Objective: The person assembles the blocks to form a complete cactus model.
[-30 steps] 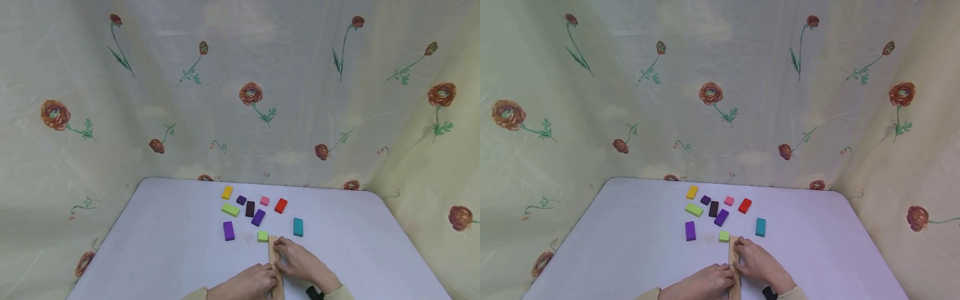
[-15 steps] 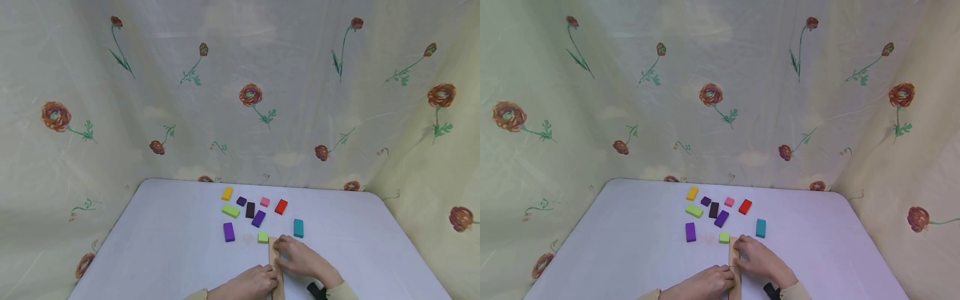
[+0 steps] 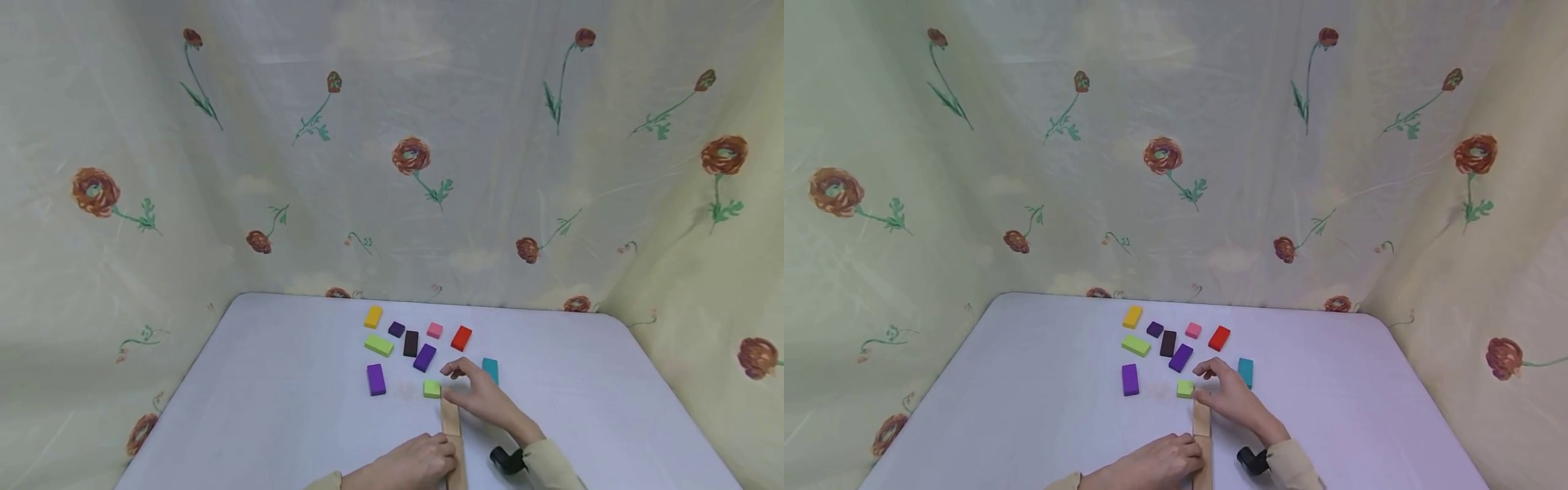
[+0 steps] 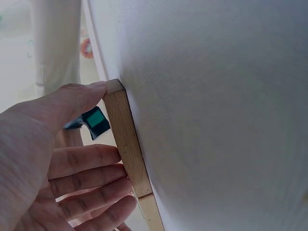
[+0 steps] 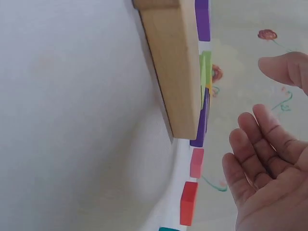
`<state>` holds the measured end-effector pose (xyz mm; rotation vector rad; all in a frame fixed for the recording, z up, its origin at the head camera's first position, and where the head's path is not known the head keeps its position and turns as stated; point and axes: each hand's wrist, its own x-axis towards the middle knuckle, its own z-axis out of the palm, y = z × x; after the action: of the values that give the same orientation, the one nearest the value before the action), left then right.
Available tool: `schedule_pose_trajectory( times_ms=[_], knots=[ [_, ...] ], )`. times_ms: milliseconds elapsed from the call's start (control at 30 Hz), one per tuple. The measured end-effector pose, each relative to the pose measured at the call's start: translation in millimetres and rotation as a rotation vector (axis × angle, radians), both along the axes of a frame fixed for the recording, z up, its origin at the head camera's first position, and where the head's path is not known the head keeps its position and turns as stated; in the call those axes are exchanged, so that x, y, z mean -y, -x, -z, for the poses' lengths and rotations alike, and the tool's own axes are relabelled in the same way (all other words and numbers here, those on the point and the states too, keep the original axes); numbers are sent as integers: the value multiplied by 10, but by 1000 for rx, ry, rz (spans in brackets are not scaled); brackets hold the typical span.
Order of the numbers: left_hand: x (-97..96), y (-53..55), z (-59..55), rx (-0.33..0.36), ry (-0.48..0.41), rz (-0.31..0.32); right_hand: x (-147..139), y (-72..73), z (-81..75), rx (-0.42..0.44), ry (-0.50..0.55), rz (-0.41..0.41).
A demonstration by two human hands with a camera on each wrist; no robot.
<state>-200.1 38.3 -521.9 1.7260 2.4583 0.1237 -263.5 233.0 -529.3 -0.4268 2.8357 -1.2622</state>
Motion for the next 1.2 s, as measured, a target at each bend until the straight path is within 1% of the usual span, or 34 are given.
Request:
schedule_pose_trajectory(
  times_ms=[133,200,233,300,367,433,467,500,633,667,733,867,900,1033,1100,1133,1167,1200],
  knots=[
    [-7,9,16,6,4,3,32,56,6,6,-13,15],
    [-15,30,61,16,9,1,43,82,18,8,-27,9],
    [-17,47,108,19,2,0,48,94,26,9,-30,5],
    [-20,46,112,20,5,-6,54,111,41,18,-23,-10],
    [-16,39,103,17,5,-11,58,132,68,27,-16,-25],
    [-9,18,62,9,0,-12,60,153,100,35,-12,-33],
    [-5,1,17,8,6,-11,61,165,117,40,-12,-37],
    [0,2,10,8,2,-8,61,179,136,43,-13,-41],
    [7,10,2,23,-2,0,61,233,191,67,-35,-46],
    [3,23,37,25,2,0,63,245,200,79,-41,-48],
    [3,33,50,32,7,2,65,262,209,107,-55,-52],
    [6,24,39,37,12,-1,70,277,210,157,-72,-55],
    [7,16,11,41,12,-5,70,279,208,162,-75,-56],
    [-13,42,87,46,16,-17,74,279,191,153,-84,-67],
    [-27,89,217,38,10,-20,77,280,188,148,-88,-71],
    [-27,97,240,41,9,-19,77,281,187,146,-91,-72],
    [-26,115,291,38,4,-17,78,282,187,144,-91,-72],
    [-27,113,276,47,9,-19,78,285,189,141,-92,-73]
  ],
)
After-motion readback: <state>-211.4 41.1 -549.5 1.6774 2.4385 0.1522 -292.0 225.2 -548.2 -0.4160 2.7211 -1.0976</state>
